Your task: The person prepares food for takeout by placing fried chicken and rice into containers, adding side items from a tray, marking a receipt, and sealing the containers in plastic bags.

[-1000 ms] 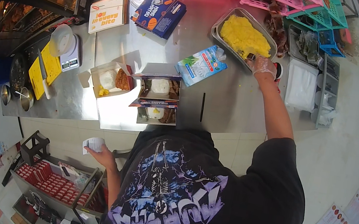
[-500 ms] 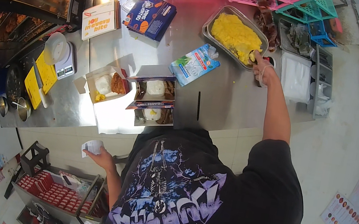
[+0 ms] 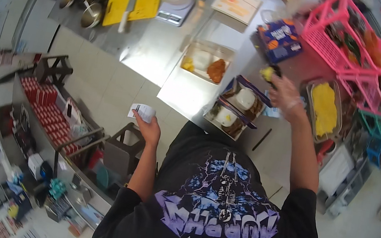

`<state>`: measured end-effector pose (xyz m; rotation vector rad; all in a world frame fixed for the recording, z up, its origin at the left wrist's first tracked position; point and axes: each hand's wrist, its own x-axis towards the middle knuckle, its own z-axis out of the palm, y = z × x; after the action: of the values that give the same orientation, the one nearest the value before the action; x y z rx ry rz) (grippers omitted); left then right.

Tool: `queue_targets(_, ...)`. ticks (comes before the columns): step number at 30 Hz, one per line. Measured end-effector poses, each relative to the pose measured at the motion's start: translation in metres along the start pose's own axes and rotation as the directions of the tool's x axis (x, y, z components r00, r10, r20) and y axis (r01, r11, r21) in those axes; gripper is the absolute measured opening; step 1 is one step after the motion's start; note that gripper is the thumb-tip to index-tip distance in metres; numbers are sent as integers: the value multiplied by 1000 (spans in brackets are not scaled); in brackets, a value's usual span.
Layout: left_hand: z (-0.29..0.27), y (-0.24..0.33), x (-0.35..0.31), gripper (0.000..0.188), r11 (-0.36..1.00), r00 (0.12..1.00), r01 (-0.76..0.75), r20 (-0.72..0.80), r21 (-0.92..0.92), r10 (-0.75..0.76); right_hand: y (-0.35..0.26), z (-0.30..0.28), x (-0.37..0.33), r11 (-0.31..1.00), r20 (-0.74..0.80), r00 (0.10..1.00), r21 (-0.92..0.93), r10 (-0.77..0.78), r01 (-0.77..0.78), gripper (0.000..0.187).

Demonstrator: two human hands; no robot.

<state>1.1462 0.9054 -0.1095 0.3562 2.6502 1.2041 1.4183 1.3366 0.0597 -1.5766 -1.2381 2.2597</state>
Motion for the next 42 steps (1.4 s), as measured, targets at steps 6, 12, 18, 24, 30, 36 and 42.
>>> queue_targets(6,-13,-15,-27,95,987,985,121,-114,-104,-132,-10,180,69,310,196,966,-920,-169,241,64)
queue_targets(12,-34,-50,-54,97,911,906,337,-181,-239,-383,92,215,168,16,337,884,-932,-324,361,66)
queue_targets(18,-44,-92,-62,97,912,888,393,-206,-118,-410,92,197,165,260,163,746,-872,-646,416,43)
queue_targets(24,-40,-171,-58,97,975,962,224,-162,0,-221,21,99,37,942,41,963,224,-265,250,18)
queue_targets(30,-28,-99,-18,95,985,985,172,30,-1,-172,115,-150,-25,930,-723,595,-342,-351,134,38)
queue_targets(36,-33,-111,25,94,993,993,-14,113,-113,27,141,-246,-51,368,-712,617,-702,-334,-610,60)
queue_targets(42,-35,-53,36,95,998,994,-7,107,-61,13,160,-236,-31,381,-699,412,-685,-585,-621,59)
